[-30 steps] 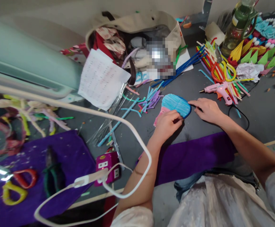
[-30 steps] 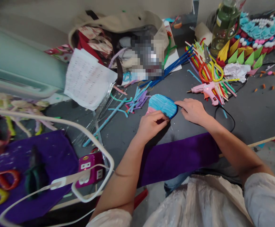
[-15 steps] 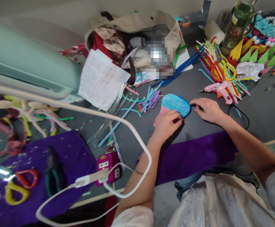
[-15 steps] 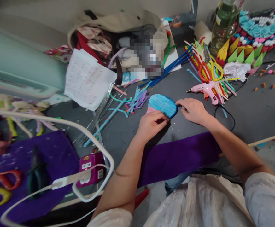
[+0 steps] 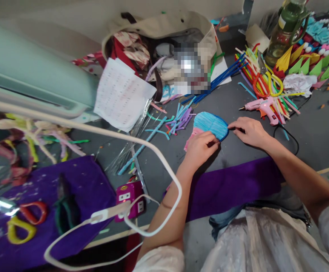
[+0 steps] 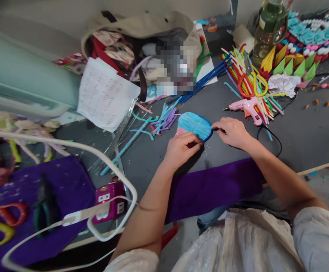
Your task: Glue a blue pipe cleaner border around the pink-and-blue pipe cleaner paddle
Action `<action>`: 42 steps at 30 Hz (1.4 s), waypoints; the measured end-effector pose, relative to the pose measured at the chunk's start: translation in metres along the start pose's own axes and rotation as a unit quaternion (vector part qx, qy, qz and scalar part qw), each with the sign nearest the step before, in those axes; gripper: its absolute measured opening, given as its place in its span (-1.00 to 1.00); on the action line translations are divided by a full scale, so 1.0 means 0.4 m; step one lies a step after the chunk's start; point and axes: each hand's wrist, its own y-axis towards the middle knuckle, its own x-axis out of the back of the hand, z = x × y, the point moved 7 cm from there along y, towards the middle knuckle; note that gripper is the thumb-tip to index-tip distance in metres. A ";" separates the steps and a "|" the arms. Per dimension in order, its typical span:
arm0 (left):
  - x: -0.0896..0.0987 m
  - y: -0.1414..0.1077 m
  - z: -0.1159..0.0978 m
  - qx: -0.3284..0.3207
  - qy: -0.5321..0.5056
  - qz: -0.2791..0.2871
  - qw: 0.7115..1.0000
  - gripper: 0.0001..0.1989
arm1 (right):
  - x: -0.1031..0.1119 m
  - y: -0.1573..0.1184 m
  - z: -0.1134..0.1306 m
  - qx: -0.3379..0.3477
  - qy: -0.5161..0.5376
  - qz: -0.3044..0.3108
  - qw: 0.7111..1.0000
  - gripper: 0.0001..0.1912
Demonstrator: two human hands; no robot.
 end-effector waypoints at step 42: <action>-0.016 0.024 -0.001 0.011 0.044 0.029 0.999 -0.89 | -0.018 0.022 -0.030 0.028 -0.017 -0.043 0.999 -0.59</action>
